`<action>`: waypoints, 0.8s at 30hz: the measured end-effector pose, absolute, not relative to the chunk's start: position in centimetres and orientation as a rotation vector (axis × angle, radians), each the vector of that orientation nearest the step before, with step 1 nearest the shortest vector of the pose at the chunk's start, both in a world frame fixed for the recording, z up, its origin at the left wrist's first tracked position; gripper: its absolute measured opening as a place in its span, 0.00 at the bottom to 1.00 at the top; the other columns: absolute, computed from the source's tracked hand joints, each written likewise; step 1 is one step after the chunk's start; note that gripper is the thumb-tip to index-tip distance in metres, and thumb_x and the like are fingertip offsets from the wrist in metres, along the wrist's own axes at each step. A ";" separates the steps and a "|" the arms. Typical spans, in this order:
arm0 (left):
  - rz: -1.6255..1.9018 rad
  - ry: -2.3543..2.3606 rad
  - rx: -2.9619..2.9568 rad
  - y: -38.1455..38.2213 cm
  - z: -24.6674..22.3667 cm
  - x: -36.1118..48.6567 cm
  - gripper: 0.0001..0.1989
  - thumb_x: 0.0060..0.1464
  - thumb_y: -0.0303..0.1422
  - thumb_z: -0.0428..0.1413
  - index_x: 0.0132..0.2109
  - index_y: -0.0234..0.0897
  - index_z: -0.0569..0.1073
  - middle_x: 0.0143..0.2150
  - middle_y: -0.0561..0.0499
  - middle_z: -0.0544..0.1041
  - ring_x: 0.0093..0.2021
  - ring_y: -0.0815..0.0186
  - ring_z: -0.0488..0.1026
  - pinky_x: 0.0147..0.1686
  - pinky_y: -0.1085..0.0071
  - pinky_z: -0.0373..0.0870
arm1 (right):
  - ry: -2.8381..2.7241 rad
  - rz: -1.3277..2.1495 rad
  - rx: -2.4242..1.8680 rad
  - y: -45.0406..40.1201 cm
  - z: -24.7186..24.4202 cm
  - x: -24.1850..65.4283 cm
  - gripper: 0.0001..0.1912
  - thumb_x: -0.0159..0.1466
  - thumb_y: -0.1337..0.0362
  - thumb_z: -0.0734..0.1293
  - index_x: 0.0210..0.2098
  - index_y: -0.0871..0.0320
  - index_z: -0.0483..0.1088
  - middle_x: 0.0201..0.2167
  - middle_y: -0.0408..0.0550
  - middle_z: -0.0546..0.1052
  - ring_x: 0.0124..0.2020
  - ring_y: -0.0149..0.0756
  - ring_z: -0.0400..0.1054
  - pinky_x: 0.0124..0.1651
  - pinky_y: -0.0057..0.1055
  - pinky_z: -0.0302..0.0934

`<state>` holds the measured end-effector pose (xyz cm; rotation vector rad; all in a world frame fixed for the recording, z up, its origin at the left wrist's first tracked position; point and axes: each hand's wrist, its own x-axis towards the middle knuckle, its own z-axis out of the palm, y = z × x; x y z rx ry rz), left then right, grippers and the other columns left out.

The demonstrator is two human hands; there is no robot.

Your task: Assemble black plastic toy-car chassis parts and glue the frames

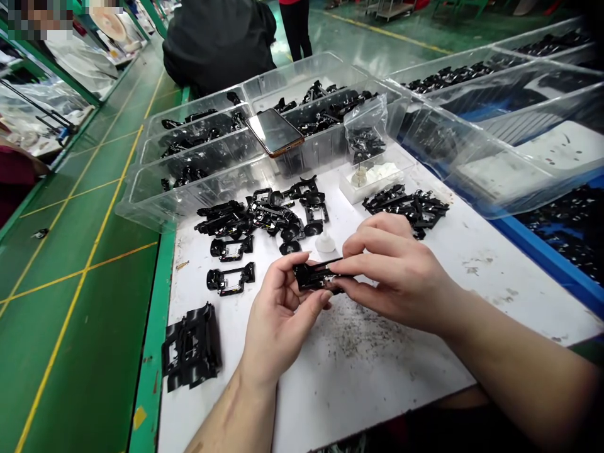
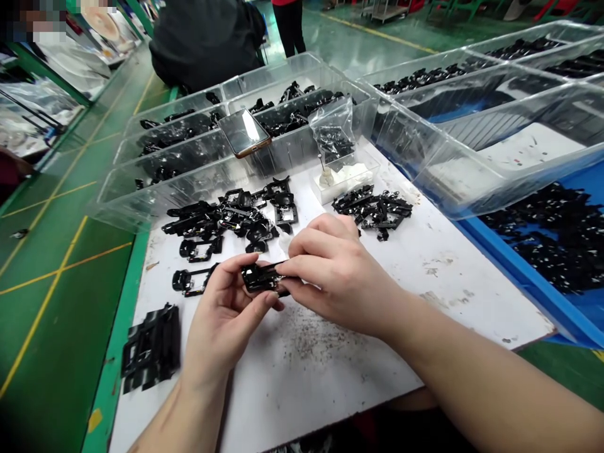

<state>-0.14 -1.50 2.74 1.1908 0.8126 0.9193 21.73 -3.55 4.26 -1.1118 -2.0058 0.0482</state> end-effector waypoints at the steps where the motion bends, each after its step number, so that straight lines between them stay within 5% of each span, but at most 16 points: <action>1: 0.919 0.811 1.198 -1.5 2.7 -0.2 0.22 0.63 0.27 0.69 0.59 0.45 0.73 0.49 0.53 0.82 0.42 0.70 0.86 0.44 0.77 0.85 | -2.004 0.051 -1.118 -3.5 4.2 21.7 0.05 0.68 0.68 0.75 0.43 0.55 0.77 0.40 0.48 0.80 0.45 0.44 0.70 0.49 0.48 0.61; 14: 0.950 0.957 1.281 -1.5 2.7 -0.6 0.10 0.68 0.35 0.66 0.53 0.43 0.79 0.50 0.50 0.84 0.45 0.68 0.82 0.46 0.74 0.80 | -1.951 0.071 -1.158 -3.6 3.5 21.0 0.03 0.70 0.66 0.74 0.42 0.55 0.76 0.43 0.50 0.76 0.47 0.43 0.70 0.50 0.46 0.62; 19: 1.027 1.032 1.298 -1.4 2.7 -0.6 0.09 0.68 0.36 0.66 0.53 0.44 0.79 0.47 0.51 0.84 0.41 0.70 0.80 0.43 0.76 0.77 | -1.701 0.587 -1.181 -3.6 3.6 20.9 0.17 0.69 0.59 0.76 0.54 0.54 0.74 0.51 0.52 0.78 0.51 0.41 0.74 0.52 0.40 0.71; 24: 1.033 0.980 1.314 -1.5 2.5 -0.8 0.09 0.69 0.36 0.64 0.55 0.44 0.79 0.53 0.49 0.85 0.49 0.64 0.83 0.51 0.69 0.80 | -1.412 1.044 -1.301 -3.4 4.3 20.9 0.13 0.68 0.56 0.76 0.48 0.54 0.78 0.39 0.47 0.81 0.36 0.35 0.74 0.37 0.33 0.69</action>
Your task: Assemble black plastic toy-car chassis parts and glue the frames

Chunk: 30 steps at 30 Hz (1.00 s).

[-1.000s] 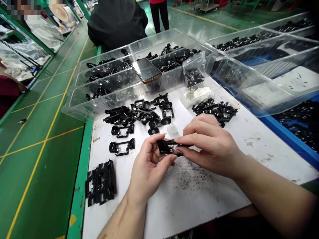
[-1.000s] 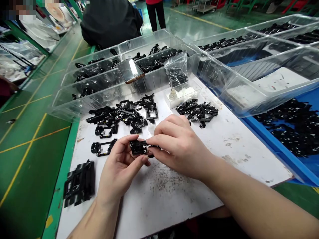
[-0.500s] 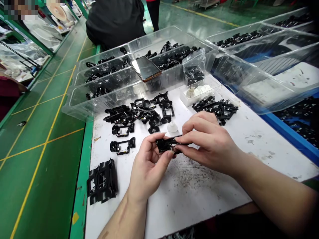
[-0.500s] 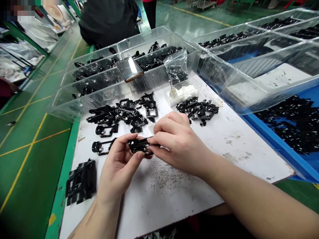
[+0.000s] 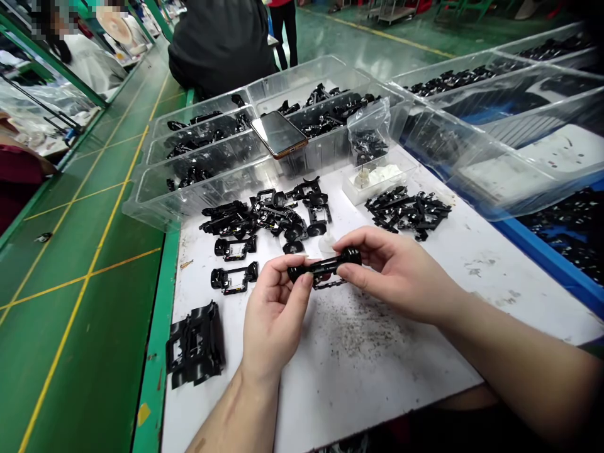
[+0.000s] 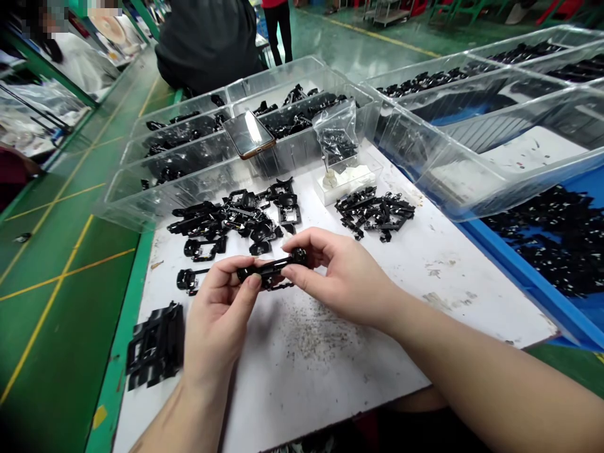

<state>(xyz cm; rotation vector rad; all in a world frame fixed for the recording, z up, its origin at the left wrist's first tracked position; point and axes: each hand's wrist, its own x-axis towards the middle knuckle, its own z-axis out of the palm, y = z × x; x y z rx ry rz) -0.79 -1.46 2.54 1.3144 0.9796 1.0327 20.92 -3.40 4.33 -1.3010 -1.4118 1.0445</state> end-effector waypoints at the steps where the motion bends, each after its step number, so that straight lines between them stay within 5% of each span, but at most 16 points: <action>1: 1.026 0.966 1.344 -1.5 2.5 -0.8 0.09 0.70 0.36 0.64 0.55 0.44 0.79 0.54 0.49 0.85 0.52 0.64 0.83 0.52 0.69 0.79 | -1.372 1.072 -1.301 -3.4 4.4 20.8 0.13 0.66 0.56 0.76 0.46 0.55 0.78 0.36 0.45 0.81 0.33 0.33 0.72 0.34 0.31 0.68; 15: 1.064 0.878 1.314 -1.7 2.6 -0.7 0.07 0.69 0.32 0.65 0.52 0.43 0.80 0.54 0.49 0.86 0.54 0.64 0.84 0.54 0.70 0.82 | -1.329 1.123 -1.297 -3.5 4.3 20.2 0.08 0.64 0.61 0.77 0.36 0.56 0.75 0.27 0.41 0.76 0.26 0.28 0.67 0.26 0.26 0.60; 18: 1.064 0.837 1.184 -1.3 2.5 -0.7 0.07 0.68 0.31 0.65 0.52 0.42 0.80 0.52 0.49 0.87 0.47 0.66 0.86 0.49 0.71 0.84 | -1.322 1.191 -1.190 -3.8 4.1 20.5 0.09 0.67 0.60 0.76 0.42 0.54 0.74 0.34 0.43 0.79 0.34 0.31 0.74 0.34 0.27 0.68; 23: 1.013 0.695 0.829 -0.4 2.7 -0.9 0.13 0.63 0.32 0.69 0.53 0.40 0.79 0.45 0.51 0.87 0.34 0.69 0.85 0.37 0.74 0.84 | -1.557 1.275 -0.874 -4.2 4.0 21.9 0.30 0.70 0.57 0.74 0.69 0.46 0.66 0.58 0.51 0.74 0.58 0.42 0.73 0.55 0.38 0.72; 27: 0.899 0.613 0.658 -0.6 2.8 -0.8 0.21 0.58 0.34 0.73 0.54 0.39 0.76 0.39 0.52 0.84 0.26 0.71 0.80 0.27 0.77 0.80 | -1.847 1.065 -0.795 -3.9 4.3 22.6 0.28 0.71 0.66 0.72 0.68 0.46 0.70 0.63 0.53 0.70 0.63 0.45 0.68 0.63 0.42 0.67; 30: 0.800 0.505 0.691 -1.1 2.4 -0.4 0.20 0.60 0.36 0.71 0.56 0.39 0.76 0.38 0.52 0.82 0.26 0.71 0.79 0.27 0.77 0.78 | -1.973 0.931 -0.744 -3.8 4.4 22.4 0.20 0.71 0.72 0.68 0.58 0.44 0.78 0.60 0.50 0.70 0.62 0.41 0.67 0.60 0.39 0.66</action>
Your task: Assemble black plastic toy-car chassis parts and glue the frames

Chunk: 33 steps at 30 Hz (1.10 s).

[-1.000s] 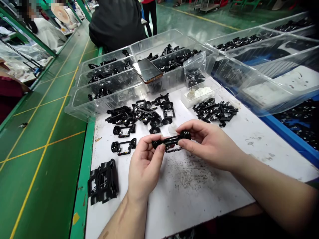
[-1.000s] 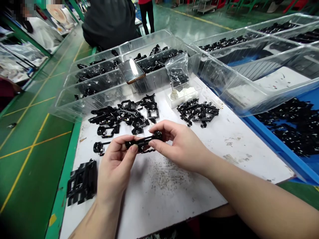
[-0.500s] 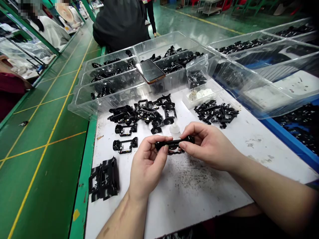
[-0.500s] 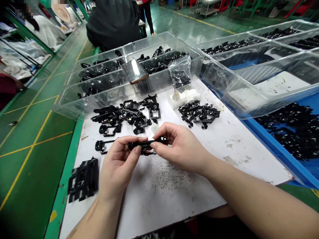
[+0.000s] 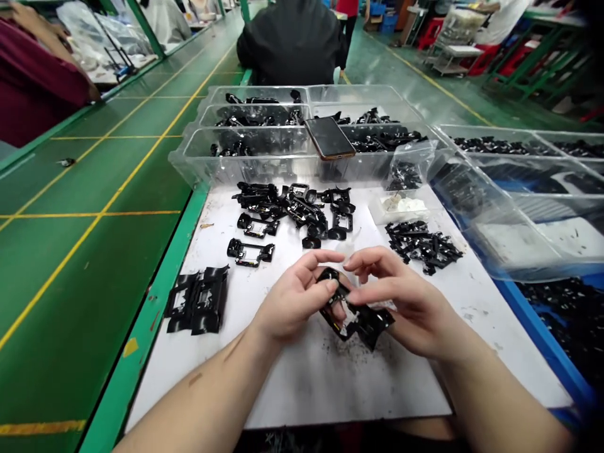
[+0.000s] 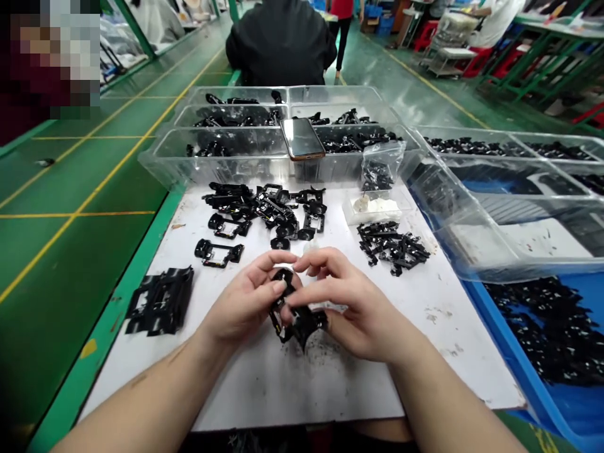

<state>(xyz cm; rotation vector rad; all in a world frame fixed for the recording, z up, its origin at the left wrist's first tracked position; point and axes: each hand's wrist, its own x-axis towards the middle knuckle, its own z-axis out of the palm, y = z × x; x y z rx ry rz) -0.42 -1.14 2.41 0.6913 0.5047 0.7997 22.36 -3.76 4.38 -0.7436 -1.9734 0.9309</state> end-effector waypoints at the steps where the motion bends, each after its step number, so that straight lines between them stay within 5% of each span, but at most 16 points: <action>1: 0.764 0.479 0.716 -1.3 2.2 -0.3 0.20 0.61 0.37 0.71 0.56 0.40 0.76 0.38 0.51 0.82 0.26 0.71 0.79 0.27 0.77 0.77 | -1.989 0.895 -0.741 -3.7 4.4 22.2 0.19 0.72 0.73 0.67 0.54 0.44 0.79 0.58 0.49 0.71 0.60 0.40 0.68 0.58 0.39 0.66; 5: 0.590 0.476 0.725 -1.5 1.5 -0.1 0.19 0.64 0.45 0.68 0.55 0.42 0.76 0.38 0.51 0.80 0.30 0.68 0.79 0.32 0.73 0.78 | -1.928 0.818 -0.727 -3.9 4.3 22.0 0.08 0.74 0.64 0.69 0.51 0.49 0.78 0.50 0.51 0.75 0.52 0.43 0.69 0.55 0.43 0.66; 8: 0.614 0.471 0.805 -1.3 1.1 -0.3 0.24 0.67 0.51 0.63 0.60 0.42 0.75 0.54 0.43 0.80 0.47 0.61 0.82 0.48 0.64 0.80 | -1.734 0.835 -0.805 -4.1 4.1 21.8 0.06 0.75 0.59 0.69 0.50 0.51 0.76 0.44 0.50 0.75 0.48 0.42 0.70 0.51 0.41 0.66; 12: 0.776 0.452 1.204 -1.4 1.3 -0.3 0.29 0.64 0.42 0.69 0.66 0.41 0.70 0.65 0.40 0.74 0.66 0.52 0.72 0.65 0.57 0.70 | -1.603 0.882 -0.967 -4.1 3.6 21.2 0.03 0.75 0.62 0.68 0.46 0.51 0.75 0.44 0.47 0.72 0.46 0.37 0.69 0.47 0.35 0.66; 18: 0.885 0.713 1.510 -2.7 1.9 0.2 0.28 0.68 0.30 0.63 0.69 0.44 0.63 0.59 0.45 0.78 0.56 0.59 0.79 0.57 0.63 0.76 | -1.548 0.948 -1.082 -3.9 2.9 19.9 0.06 0.75 0.58 0.69 0.42 0.52 0.74 0.46 0.46 0.70 0.47 0.35 0.69 0.52 0.33 0.66; 22: 0.903 0.777 1.685 -3.1 1.5 0.0 0.39 0.69 0.29 0.61 0.77 0.47 0.52 0.55 0.46 0.79 0.53 0.60 0.80 0.58 0.61 0.77 | -1.497 1.015 -1.127 -3.9 3.1 19.6 0.07 0.76 0.57 0.68 0.42 0.51 0.74 0.46 0.45 0.71 0.45 0.32 0.72 0.47 0.29 0.70; 25: 0.963 0.767 1.837 -2.9 1.2 -0.2 0.43 0.69 0.28 0.60 0.80 0.52 0.47 0.64 0.44 0.76 0.57 0.59 0.79 0.61 0.59 0.77 | -1.448 1.086 -1.116 -3.7 3.2 19.5 0.08 0.76 0.56 0.67 0.41 0.51 0.74 0.47 0.45 0.71 0.45 0.34 0.74 0.46 0.31 0.74; 28: 1.020 0.708 1.965 -2.4 1.2 -0.3 0.38 0.69 0.26 0.60 0.78 0.52 0.55 0.69 0.44 0.74 0.62 0.58 0.77 0.64 0.60 0.75 | -1.494 1.035 -1.152 -3.6 3.1 19.5 0.08 0.76 0.56 0.67 0.41 0.51 0.74 0.46 0.45 0.72 0.45 0.34 0.73 0.47 0.33 0.72; 33: 0.903 0.752 1.890 -1.8 1.6 -0.5 0.30 0.65 0.25 0.62 0.70 0.49 0.66 0.58 0.49 0.79 0.55 0.61 0.78 0.60 0.62 0.76 | -1.614 0.898 -1.203 -3.4 2.5 20.0 0.10 0.76 0.55 0.67 0.40 0.51 0.75 0.46 0.46 0.73 0.47 0.36 0.72 0.48 0.35 0.68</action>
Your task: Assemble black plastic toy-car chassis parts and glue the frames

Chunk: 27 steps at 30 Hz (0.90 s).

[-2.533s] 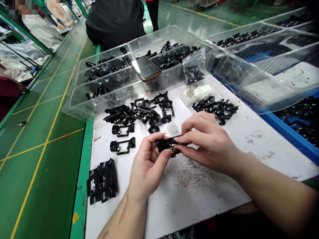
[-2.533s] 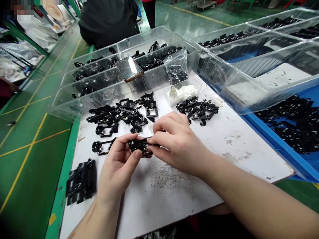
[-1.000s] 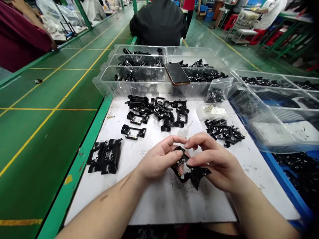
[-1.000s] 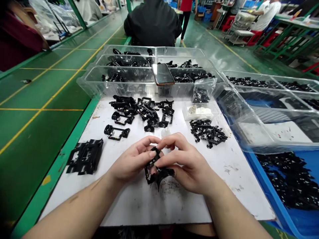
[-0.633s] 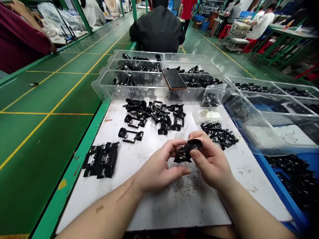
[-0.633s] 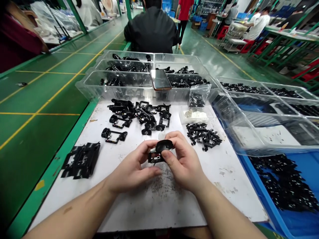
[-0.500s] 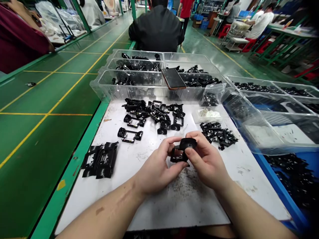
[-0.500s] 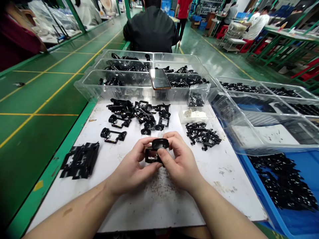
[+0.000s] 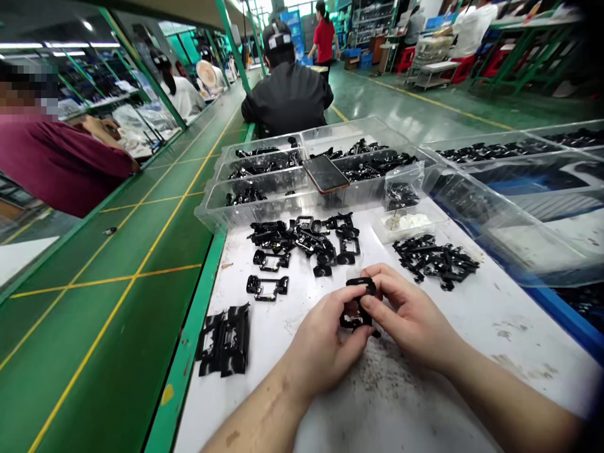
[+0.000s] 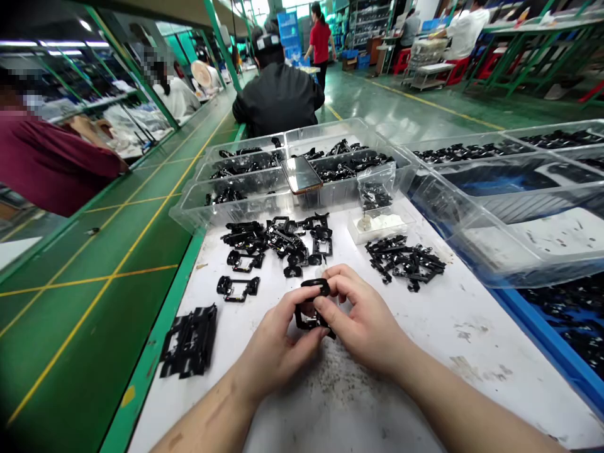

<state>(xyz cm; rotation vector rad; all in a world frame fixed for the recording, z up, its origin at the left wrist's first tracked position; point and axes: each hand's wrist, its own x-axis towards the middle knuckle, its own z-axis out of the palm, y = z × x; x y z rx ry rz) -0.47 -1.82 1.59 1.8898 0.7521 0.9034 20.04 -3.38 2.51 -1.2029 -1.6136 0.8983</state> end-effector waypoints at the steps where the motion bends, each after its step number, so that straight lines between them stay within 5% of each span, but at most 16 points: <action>1: 0.881 0.795 1.823 -1.7 1.7 -0.5 0.30 0.65 0.26 0.63 0.69 0.49 0.67 0.56 0.49 0.79 0.53 0.62 0.77 0.58 0.62 0.76 | -1.617 0.851 -1.206 -3.2 2.4 20.3 0.09 0.75 0.54 0.67 0.43 0.51 0.75 0.48 0.46 0.73 0.49 0.38 0.71 0.49 0.37 0.68; 5: 0.864 0.860 1.440 -1.0 1.8 -0.7 0.24 0.65 0.33 0.65 0.65 0.45 0.69 0.45 0.51 0.76 0.46 0.64 0.76 0.51 0.64 0.76 | -1.505 0.475 -1.422 -2.2 1.7 21.4 0.10 0.72 0.54 0.68 0.50 0.51 0.71 0.50 0.50 0.73 0.46 0.43 0.69 0.48 0.44 0.66; 9: 0.909 0.812 1.222 -0.5 1.7 -0.9 0.25 0.64 0.36 0.67 0.64 0.43 0.69 0.45 0.52 0.75 0.46 0.66 0.74 0.50 0.68 0.74 | -1.565 0.410 -1.544 -0.5 0.7 21.3 0.20 0.61 0.54 0.75 0.51 0.52 0.76 0.51 0.55 0.75 0.53 0.55 0.67 0.59 0.59 0.62; 12: 0.898 0.764 1.180 -0.5 1.7 -0.9 0.26 0.64 0.35 0.67 0.64 0.42 0.68 0.47 0.50 0.76 0.48 0.65 0.74 0.51 0.66 0.73 | -1.549 0.424 -1.573 0.4 0.3 20.8 0.14 0.58 0.54 0.76 0.41 0.53 0.80 0.48 0.57 0.74 0.55 0.60 0.66 0.62 0.65 0.60; 16: 0.851 0.749 1.162 -0.7 1.6 -0.8 0.28 0.63 0.36 0.68 0.65 0.41 0.67 0.51 0.46 0.78 0.51 0.62 0.75 0.55 0.62 0.73 | -1.428 0.504 -1.529 0.2 1.1 21.3 0.15 0.62 0.51 0.74 0.31 0.53 0.71 0.48 0.55 0.77 0.48 0.50 0.72 0.55 0.54 0.68; 20: 0.834 0.713 1.168 -0.8 1.6 -0.8 0.31 0.62 0.34 0.68 0.67 0.41 0.66 0.54 0.44 0.79 0.55 0.58 0.77 0.59 0.58 0.73 | -1.352 0.682 -1.419 -1.2 2.7 21.9 0.16 0.68 0.48 0.71 0.43 0.53 0.71 0.43 0.52 0.83 0.35 0.39 0.76 0.38 0.38 0.72; 27: 0.877 0.823 1.423 -0.8 1.7 -1.2 0.27 0.65 0.30 0.64 0.67 0.45 0.67 0.52 0.47 0.79 0.52 0.60 0.78 0.55 0.60 0.73 | -1.240 0.746 -1.294 -3.3 2.9 22.4 0.12 0.73 0.52 0.71 0.51 0.50 0.75 0.34 0.43 0.77 0.32 0.35 0.71 0.36 0.35 0.68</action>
